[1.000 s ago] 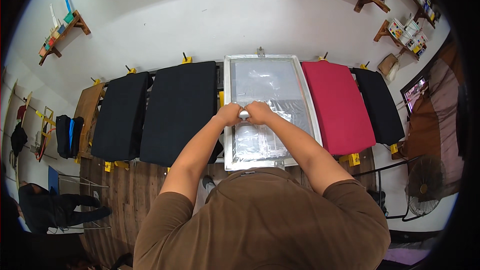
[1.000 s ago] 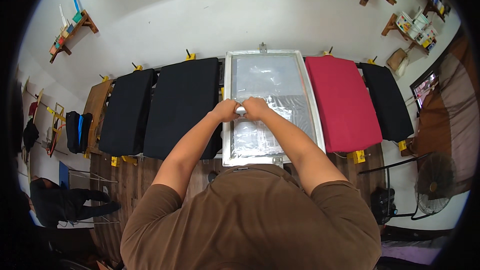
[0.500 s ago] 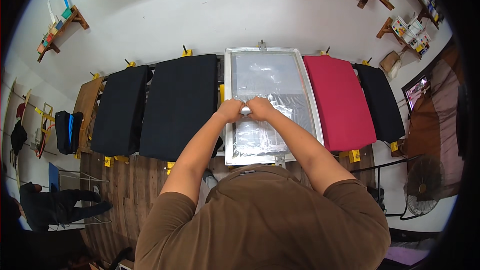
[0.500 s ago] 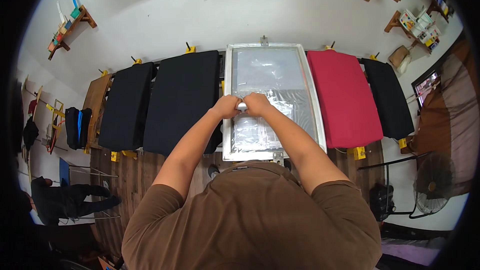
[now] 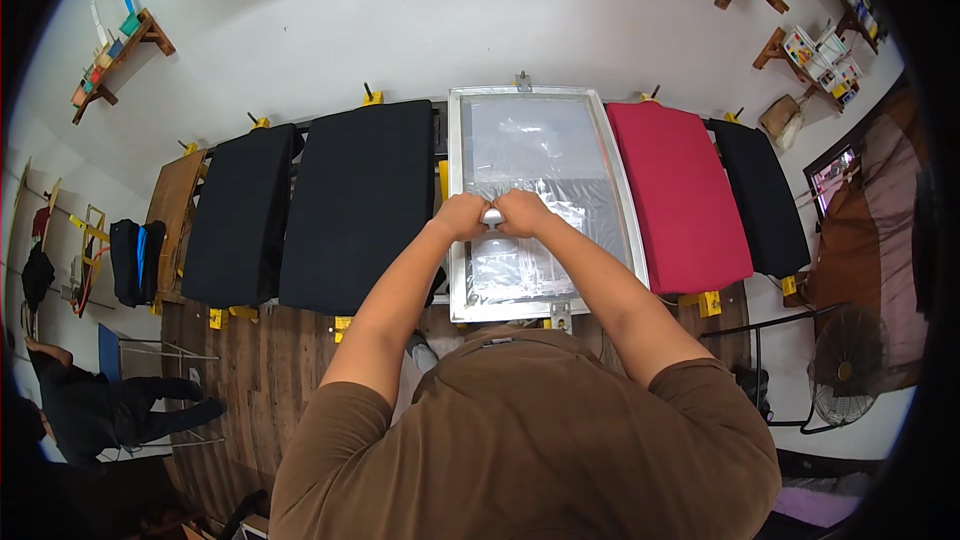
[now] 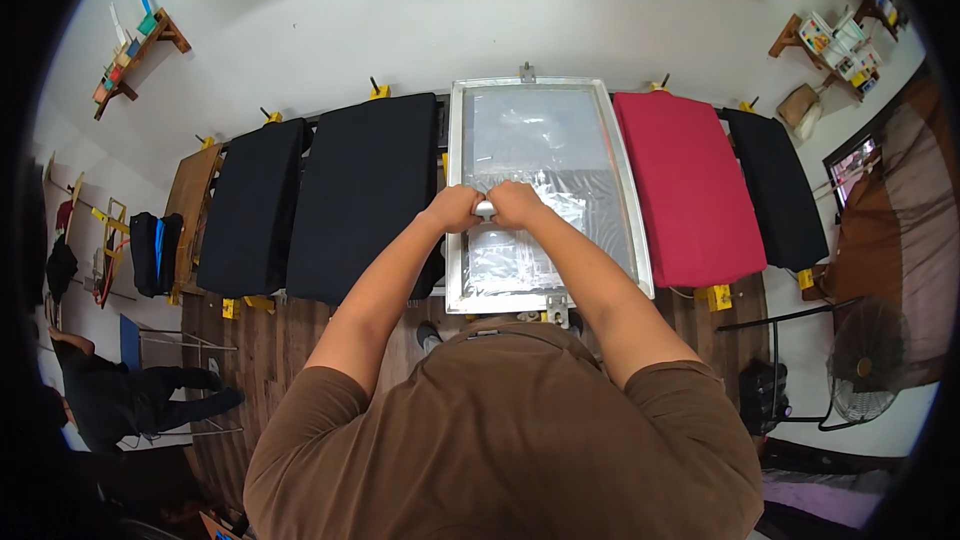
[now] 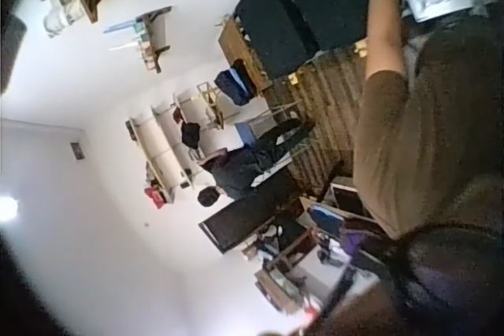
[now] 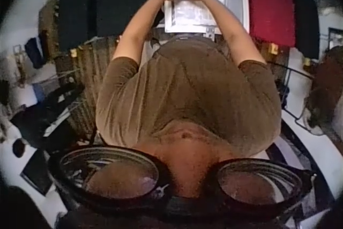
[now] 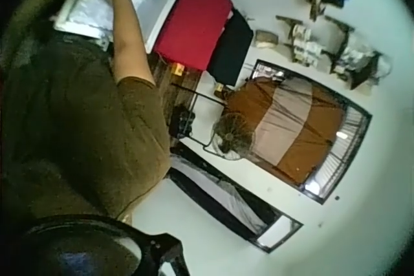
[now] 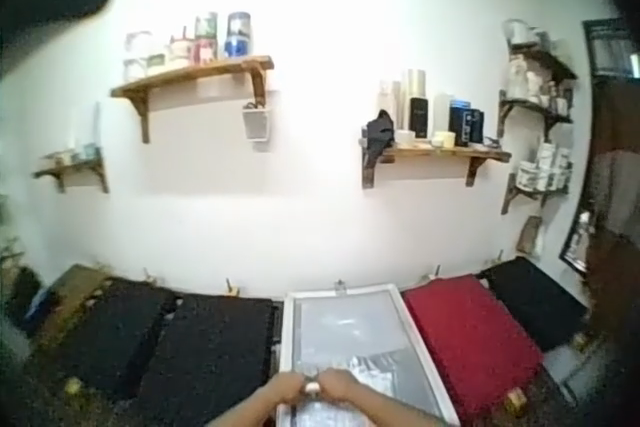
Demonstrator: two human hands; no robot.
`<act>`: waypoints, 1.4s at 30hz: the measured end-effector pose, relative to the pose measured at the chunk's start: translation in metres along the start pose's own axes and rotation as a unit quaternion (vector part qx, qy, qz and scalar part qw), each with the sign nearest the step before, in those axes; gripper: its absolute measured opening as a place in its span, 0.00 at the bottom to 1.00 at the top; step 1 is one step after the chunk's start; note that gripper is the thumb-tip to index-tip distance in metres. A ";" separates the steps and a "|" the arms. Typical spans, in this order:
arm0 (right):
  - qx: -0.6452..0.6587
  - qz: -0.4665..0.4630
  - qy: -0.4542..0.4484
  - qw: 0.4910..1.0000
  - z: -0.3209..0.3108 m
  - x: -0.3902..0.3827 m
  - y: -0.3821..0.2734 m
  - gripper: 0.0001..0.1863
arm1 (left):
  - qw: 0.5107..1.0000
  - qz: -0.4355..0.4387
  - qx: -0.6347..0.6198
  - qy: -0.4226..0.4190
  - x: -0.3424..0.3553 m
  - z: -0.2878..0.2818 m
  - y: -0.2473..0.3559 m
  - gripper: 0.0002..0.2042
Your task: Using a squeegee to apply white ink through a screen onto a t-shirt at a printing station.
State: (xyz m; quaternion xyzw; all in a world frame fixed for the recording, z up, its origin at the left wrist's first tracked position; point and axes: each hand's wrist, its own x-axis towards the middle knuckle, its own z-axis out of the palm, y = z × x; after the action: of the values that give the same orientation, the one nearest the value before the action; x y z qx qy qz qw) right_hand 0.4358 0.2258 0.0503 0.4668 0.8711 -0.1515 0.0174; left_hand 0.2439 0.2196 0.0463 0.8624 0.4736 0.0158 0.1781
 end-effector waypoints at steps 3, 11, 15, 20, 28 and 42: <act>0.004 0.002 -0.001 1.000 0.001 -0.005 0.000 0.14 | 1.000 0.003 0.000 0.001 -0.002 0.002 0.004 0.12; 0.004 -0.002 -0.008 1.000 0.004 -0.015 -0.006 0.14 | 1.000 0.002 -0.004 0.005 -0.012 0.009 0.008 0.11; 0.015 0.001 -0.008 1.000 0.008 -0.025 -0.009 0.14 | 1.000 0.009 -0.001 0.001 -0.020 0.012 0.014 0.12; 0.016 -0.005 -0.004 1.000 0.011 -0.035 -0.017 0.14 | 1.000 0.022 0.003 0.009 -0.031 0.016 0.017 0.13; 0.031 -0.005 0.002 1.000 0.022 -0.053 -0.027 0.14 | 0.999 0.031 0.006 0.020 -0.052 0.021 0.031 0.12; 0.064 -0.039 0.010 0.997 0.030 -0.081 -0.036 0.12 | 0.998 0.040 -0.009 0.050 -0.076 0.040 0.046 0.10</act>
State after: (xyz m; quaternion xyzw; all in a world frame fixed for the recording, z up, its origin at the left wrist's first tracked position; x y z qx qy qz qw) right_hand 0.4481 0.1334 0.0445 0.4342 0.8771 -0.2034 -0.0270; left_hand 0.2469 0.1233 0.0343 0.8769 0.4473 0.0707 0.1614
